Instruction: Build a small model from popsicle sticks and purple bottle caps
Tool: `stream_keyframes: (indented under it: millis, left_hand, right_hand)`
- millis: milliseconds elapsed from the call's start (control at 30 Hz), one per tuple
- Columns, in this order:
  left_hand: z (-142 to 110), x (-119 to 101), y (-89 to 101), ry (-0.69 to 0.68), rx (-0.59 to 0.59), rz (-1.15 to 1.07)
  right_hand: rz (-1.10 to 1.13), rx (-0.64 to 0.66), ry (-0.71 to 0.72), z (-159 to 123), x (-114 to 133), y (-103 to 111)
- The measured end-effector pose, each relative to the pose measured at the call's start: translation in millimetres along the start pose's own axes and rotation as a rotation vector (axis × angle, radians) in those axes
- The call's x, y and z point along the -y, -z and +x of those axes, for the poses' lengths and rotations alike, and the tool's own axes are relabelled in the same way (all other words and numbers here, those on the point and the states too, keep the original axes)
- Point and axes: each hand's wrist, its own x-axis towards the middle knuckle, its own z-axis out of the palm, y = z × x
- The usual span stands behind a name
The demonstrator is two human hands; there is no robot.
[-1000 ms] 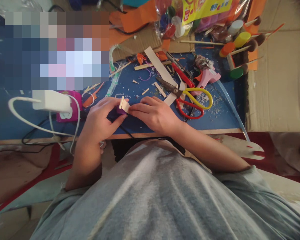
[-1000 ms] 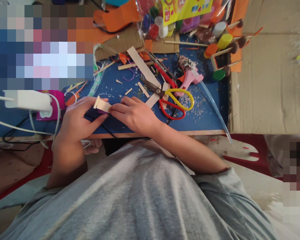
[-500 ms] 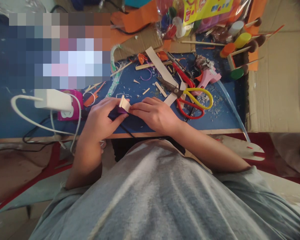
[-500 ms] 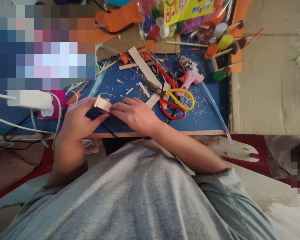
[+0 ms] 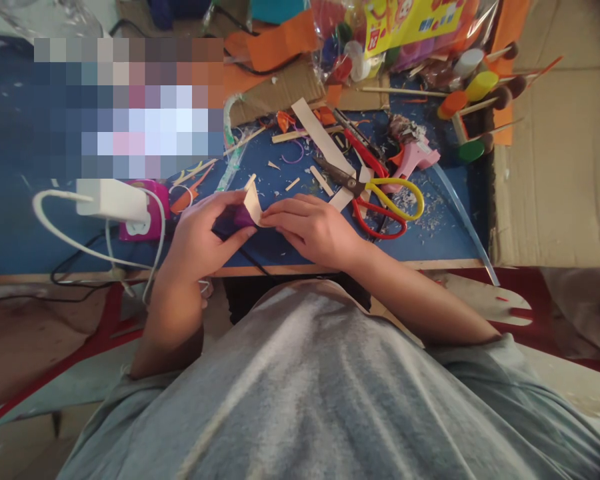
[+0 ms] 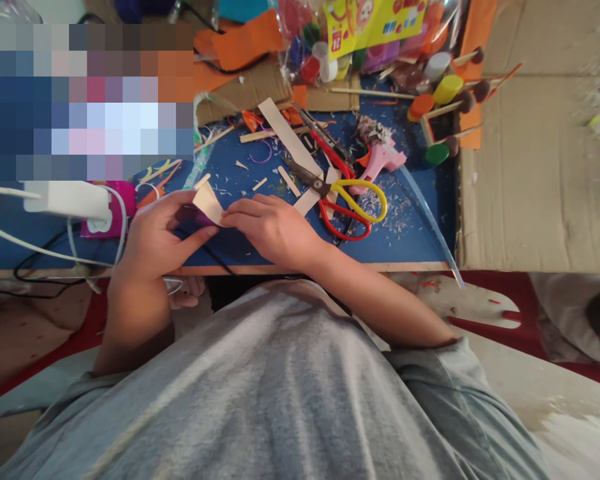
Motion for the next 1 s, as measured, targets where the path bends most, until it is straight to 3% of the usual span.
stream_keyframes:
  millis: [167,333,533,867,1000]
  left_hand:
    - [1,-11,2.5,0.036,0.019,-0.145]
    - [3,-17,3.7,0.007,0.029,-0.134]
    - [-1,-12,0.0,0.018,-0.002,-0.075]
    - [-5,-18,4.8,0.043,-0.046,-0.071]
    - [-12,-16,2.3,0.039,-0.095,-0.109]
  right_hand:
    - [0.153,-0.037,-0.057,5,7,14]
    - [0.181,-0.064,-0.073,5,13,27]
    - [0.155,-0.097,-0.139,3,15,28]
    - [0.030,-0.353,-0.379,-6,1,39]
    - [-0.057,-0.346,-0.310,-8,2,46]
